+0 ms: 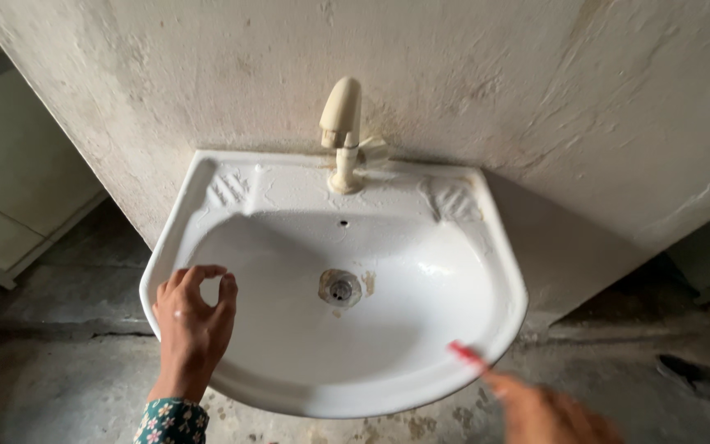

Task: The person uses a red toothbrush to scrub the interior and rim of a white wall-mounted sink. They repeatedly brush the basin, the drain area, and the faucet base, occasionally adjusting their grip on the sink edge.

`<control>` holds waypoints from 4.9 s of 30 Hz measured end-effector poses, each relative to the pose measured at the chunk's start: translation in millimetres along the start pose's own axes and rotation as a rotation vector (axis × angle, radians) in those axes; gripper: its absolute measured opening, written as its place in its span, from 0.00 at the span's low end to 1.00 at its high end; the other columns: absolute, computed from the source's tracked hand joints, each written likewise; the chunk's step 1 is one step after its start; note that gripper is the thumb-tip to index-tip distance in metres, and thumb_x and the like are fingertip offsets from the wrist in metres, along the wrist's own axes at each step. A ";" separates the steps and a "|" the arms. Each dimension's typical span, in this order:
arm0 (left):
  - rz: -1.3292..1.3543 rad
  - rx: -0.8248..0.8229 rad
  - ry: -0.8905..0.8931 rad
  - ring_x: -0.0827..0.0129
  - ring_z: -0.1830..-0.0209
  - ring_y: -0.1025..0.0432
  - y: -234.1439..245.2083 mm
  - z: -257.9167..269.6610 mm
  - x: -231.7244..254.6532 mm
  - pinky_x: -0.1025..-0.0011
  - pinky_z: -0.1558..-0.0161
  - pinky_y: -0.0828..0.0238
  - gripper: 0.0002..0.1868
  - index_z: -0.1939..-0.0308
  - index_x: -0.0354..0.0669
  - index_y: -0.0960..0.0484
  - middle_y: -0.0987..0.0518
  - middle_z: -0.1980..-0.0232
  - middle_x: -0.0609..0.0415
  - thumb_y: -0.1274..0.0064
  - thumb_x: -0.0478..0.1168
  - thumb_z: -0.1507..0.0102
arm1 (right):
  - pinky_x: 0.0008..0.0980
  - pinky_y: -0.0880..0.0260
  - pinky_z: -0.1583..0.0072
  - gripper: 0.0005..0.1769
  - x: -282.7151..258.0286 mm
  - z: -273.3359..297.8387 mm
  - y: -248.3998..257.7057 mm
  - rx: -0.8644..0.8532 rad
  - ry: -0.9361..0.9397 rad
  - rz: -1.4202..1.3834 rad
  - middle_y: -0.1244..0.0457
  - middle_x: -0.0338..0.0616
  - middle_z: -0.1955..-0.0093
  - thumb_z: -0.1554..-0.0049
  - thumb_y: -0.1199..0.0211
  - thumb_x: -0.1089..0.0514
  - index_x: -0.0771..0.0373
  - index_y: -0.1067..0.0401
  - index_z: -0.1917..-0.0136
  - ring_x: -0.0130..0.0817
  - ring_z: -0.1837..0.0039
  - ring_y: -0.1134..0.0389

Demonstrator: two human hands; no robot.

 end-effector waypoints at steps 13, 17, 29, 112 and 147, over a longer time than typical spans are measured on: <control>0.041 0.050 -0.109 0.48 0.56 0.25 4.4 7.2 13.3 0.56 0.50 0.30 0.11 0.63 0.32 0.16 0.18 0.60 0.41 0.41 0.40 0.37 | 0.22 0.33 0.68 0.21 -23.7 27.9 22.8 0.054 -0.084 0.017 0.27 0.50 0.56 0.35 0.45 0.54 0.47 0.29 0.29 0.17 0.73 0.37; 0.064 -0.020 -0.041 0.50 0.62 0.22 0.7 6.5 13.0 0.60 0.55 0.26 0.12 0.63 0.32 0.17 0.17 0.59 0.41 0.42 0.41 0.37 | 0.26 0.31 0.64 0.21 -67.7 33.0 -32.3 0.125 0.191 -0.093 0.26 0.47 0.54 0.37 0.44 0.53 0.46 0.28 0.32 0.20 0.69 0.36; 0.086 -0.061 0.029 0.53 0.60 0.19 4.7 6.3 11.4 0.63 0.53 0.24 0.12 0.62 0.31 0.16 0.15 0.60 0.42 0.44 0.40 0.38 | 0.43 0.28 0.47 0.15 3.1 5.7 92.2 0.315 -0.192 0.092 0.27 0.41 0.54 0.37 0.44 0.46 0.42 0.26 0.38 0.39 0.53 0.31; 0.004 0.061 0.077 0.40 0.54 0.26 -99.2 -204.6 -113.7 0.52 0.51 0.30 0.12 0.60 0.31 0.16 0.20 0.55 0.32 0.46 0.39 0.34 | 0.46 0.26 0.46 0.12 -112.9 -217.4 87.1 0.607 -0.123 -0.244 0.27 0.42 0.54 0.45 0.36 0.44 0.37 0.23 0.46 0.48 0.49 0.25; 0.011 0.097 -0.114 0.44 0.48 0.27 -90.4 -191.1 -105.7 0.58 0.44 0.29 0.13 0.48 0.30 0.17 0.22 0.47 0.36 0.49 0.32 0.34 | 0.47 0.25 0.53 0.14 -188.1 -173.6 108.5 0.652 -0.020 -0.348 0.28 0.46 0.53 0.39 0.44 0.51 0.47 0.25 0.42 0.49 0.54 0.25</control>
Point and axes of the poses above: each hand's wrist, its own z-axis away from the middle knuckle, its own y-axis out of the back of the hand, x = y × z, the point moved 4 cm from there along -z, towards the middle knuckle
